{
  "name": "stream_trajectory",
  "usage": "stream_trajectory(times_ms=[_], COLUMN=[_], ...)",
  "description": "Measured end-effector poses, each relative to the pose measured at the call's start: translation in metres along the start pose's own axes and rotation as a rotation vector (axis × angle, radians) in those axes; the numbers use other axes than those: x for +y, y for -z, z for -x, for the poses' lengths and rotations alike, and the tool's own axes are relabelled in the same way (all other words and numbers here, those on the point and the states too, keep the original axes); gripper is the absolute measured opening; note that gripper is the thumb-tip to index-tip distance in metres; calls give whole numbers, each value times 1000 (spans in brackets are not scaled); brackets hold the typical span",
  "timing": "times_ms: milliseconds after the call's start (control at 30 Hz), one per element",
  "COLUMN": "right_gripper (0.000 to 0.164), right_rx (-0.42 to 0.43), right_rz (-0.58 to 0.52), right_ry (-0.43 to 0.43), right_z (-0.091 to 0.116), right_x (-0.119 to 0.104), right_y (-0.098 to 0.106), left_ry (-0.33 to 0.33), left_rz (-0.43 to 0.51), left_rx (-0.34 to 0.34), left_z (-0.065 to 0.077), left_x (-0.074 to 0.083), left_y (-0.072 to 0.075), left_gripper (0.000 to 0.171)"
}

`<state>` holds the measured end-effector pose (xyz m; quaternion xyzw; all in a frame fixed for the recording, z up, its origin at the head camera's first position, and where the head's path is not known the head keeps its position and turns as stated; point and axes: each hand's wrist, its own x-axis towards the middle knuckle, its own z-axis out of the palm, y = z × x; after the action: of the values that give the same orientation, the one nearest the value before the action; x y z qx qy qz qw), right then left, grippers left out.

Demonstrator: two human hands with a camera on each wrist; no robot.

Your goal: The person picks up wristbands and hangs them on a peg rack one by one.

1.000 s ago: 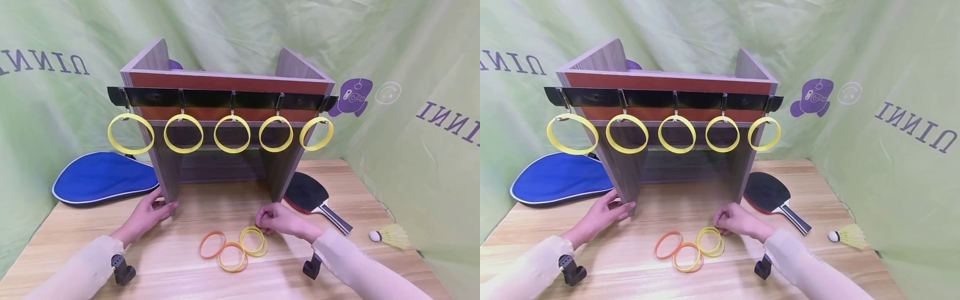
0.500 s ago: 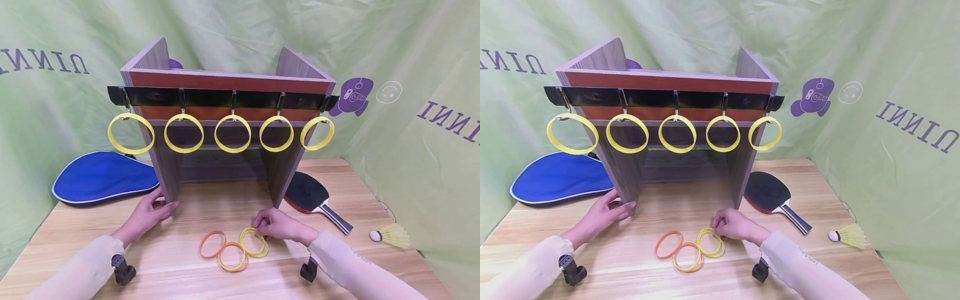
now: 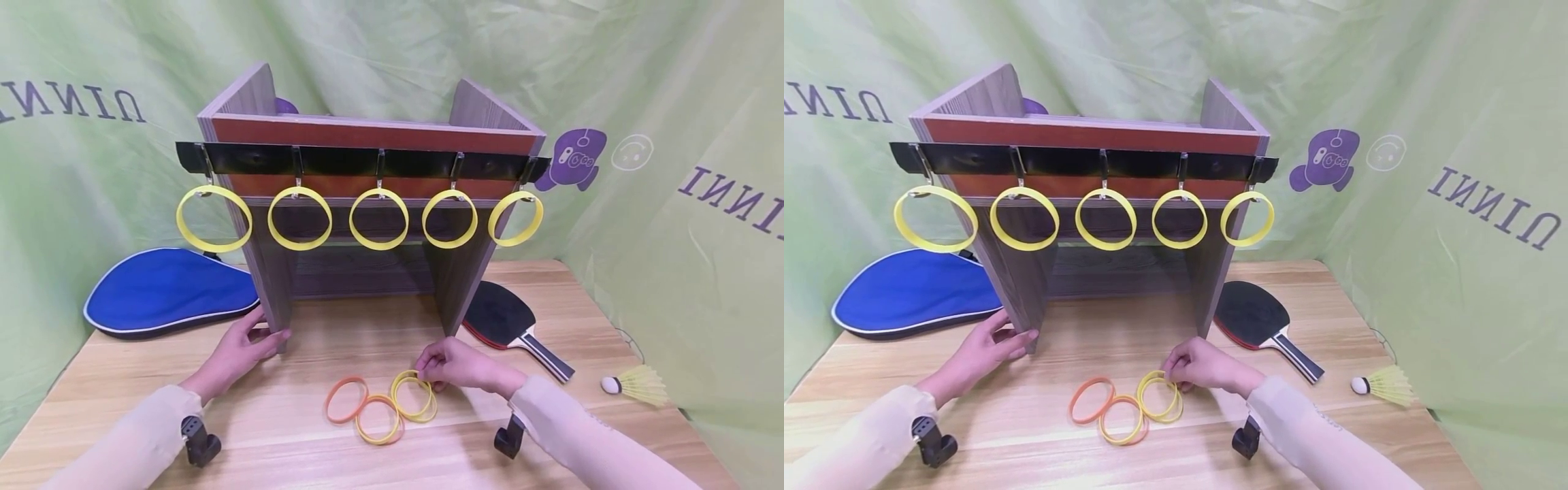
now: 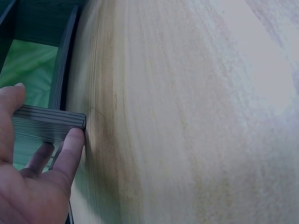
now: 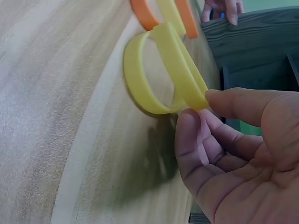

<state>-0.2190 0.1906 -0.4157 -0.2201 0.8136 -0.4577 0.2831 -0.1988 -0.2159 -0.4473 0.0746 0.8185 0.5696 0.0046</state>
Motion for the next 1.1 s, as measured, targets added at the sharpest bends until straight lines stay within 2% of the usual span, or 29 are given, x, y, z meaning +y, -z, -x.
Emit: stream_trajectory(times_ms=[367, 567, 767, 1100], right_gripper=[24, 34, 25, 26], right_rx=[-53, -63, -109, -156], right_rz=[-115, -251, -414, -411], right_ry=[-66, -71, -47, 97], right_z=[3, 4, 2, -10], right_x=[-6, -13, -26, -78], right_y=[14, 17, 5, -26], left_ry=[11, 7, 13, 2], left_rz=[-13, -17, -22, -8], left_rx=[5, 6, 3, 6], left_z=[0, 0, 0, 1], left_x=[0, 2, 3, 2], left_y=[0, 0, -1, 0], left_gripper=[62, 62, 64, 63])
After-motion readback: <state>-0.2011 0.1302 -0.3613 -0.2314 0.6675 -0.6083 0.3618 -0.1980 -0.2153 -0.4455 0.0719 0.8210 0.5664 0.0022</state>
